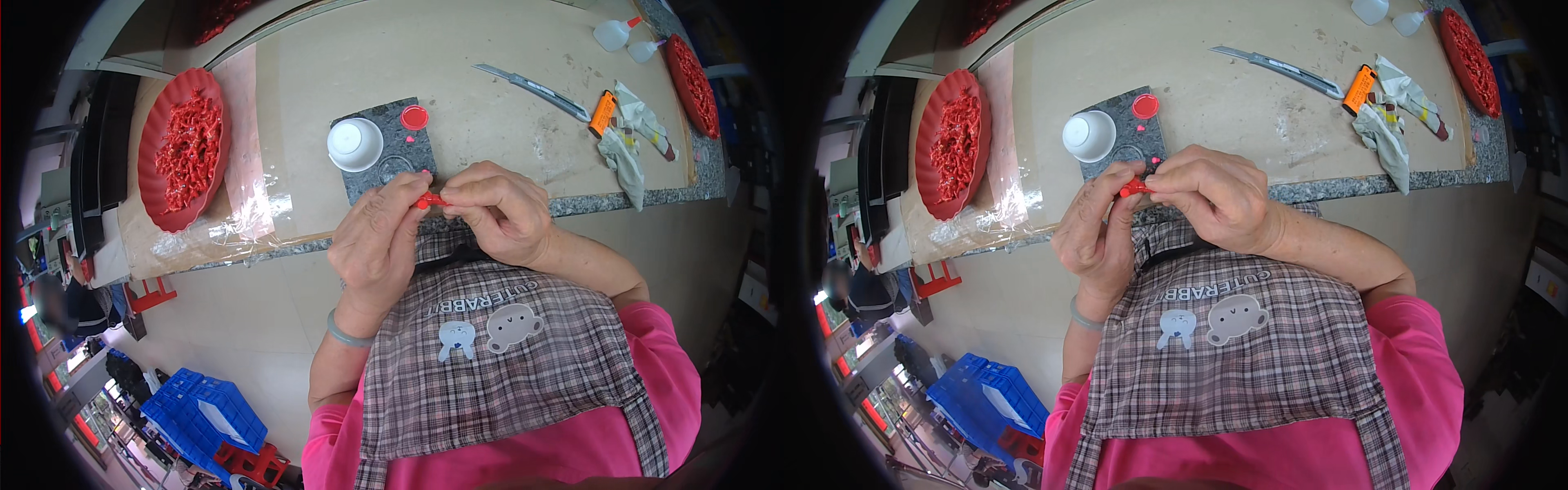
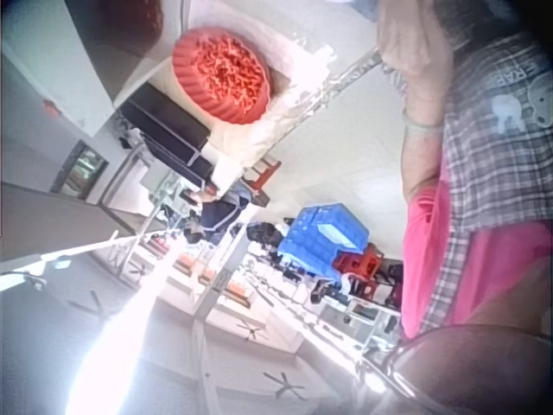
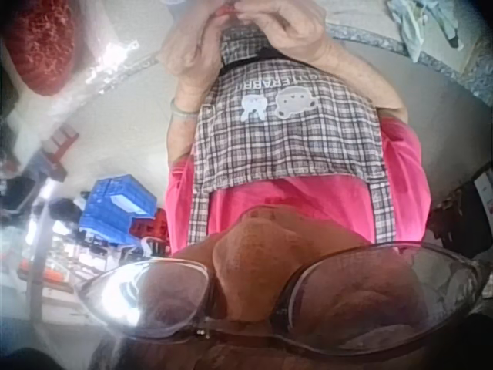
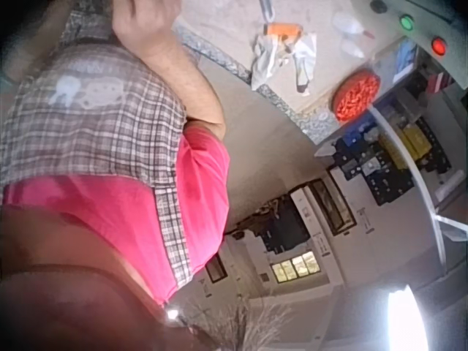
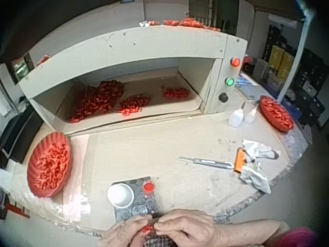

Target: The person assembles small red plastic parts by applying adhesive from a glue bottle and precisely positioning the parts by hand, using metal tweezers for fine adjustments.

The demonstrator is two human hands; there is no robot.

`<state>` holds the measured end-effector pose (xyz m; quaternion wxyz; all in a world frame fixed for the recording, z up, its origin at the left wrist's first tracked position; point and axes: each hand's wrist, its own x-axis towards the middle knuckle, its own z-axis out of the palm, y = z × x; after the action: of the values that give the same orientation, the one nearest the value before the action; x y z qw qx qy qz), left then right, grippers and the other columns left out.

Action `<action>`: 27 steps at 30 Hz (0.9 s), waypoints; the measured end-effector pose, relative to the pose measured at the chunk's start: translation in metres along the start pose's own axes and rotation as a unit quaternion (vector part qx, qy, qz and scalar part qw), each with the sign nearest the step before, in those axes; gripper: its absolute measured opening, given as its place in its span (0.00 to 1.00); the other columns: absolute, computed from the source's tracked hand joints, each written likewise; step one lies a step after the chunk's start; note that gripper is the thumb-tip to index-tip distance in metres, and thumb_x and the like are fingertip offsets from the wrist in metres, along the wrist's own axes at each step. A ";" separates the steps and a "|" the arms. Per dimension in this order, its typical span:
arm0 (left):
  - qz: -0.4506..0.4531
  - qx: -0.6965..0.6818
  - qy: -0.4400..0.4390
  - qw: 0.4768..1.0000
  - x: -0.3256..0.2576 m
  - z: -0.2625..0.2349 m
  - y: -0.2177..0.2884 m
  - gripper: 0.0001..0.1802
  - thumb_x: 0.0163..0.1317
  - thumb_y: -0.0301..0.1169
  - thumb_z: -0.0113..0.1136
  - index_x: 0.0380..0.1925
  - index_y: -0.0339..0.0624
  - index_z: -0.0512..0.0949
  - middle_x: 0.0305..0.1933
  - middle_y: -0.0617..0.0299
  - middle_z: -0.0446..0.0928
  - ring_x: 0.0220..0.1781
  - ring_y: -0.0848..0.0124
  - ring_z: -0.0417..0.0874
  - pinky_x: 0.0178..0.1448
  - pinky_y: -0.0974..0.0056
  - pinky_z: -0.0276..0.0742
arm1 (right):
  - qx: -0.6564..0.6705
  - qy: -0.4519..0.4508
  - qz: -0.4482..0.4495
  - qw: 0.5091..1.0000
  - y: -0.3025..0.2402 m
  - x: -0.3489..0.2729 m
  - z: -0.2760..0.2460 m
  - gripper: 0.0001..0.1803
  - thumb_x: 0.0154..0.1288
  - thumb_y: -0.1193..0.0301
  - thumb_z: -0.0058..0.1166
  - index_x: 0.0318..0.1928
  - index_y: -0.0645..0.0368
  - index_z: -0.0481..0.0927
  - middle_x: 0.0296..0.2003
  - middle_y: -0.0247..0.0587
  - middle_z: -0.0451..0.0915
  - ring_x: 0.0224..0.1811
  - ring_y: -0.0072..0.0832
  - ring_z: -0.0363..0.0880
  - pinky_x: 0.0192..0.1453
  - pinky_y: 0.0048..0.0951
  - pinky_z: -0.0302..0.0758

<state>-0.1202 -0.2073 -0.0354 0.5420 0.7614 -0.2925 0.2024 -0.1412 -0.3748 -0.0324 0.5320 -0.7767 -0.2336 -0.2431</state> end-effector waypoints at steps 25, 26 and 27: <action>0.033 0.072 -0.021 0.997 0.004 -0.003 0.003 0.14 0.52 0.14 0.64 0.41 0.31 0.80 0.37 0.48 0.84 0.37 0.59 0.86 0.39 0.63 0.80 | 0.187 0.032 0.218 0.957 -0.009 -0.010 0.010 0.03 0.63 0.82 0.56 0.38 0.67 0.79 0.31 0.41 0.82 0.27 0.18 0.81 0.27 0.18 0.77; 0.026 0.072 -0.014 0.997 0.004 -0.002 0.003 0.12 0.53 0.14 0.62 0.40 0.32 0.80 0.37 0.49 0.84 0.36 0.61 0.86 0.40 0.65 0.79 | 0.186 0.033 0.218 0.957 -0.009 -0.010 0.010 0.03 0.63 0.82 0.56 0.38 0.67 0.79 0.31 0.41 0.82 0.27 0.18 0.81 0.27 0.18 0.77; 0.026 0.071 -0.015 0.997 0.003 -0.002 0.002 0.12 0.53 0.14 0.62 0.40 0.32 0.80 0.37 0.49 0.84 0.36 0.61 0.86 0.40 0.65 0.79 | 0.187 0.034 0.220 0.957 -0.008 -0.010 0.010 0.03 0.63 0.82 0.56 0.38 0.67 0.79 0.30 0.40 0.82 0.27 0.18 0.81 0.27 0.18 0.77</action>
<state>-0.1193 -0.2065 -0.0307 0.4765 0.7932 -0.3051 0.2252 -0.1528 -0.3638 -0.0356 0.7158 -0.6867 -0.0799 -0.0983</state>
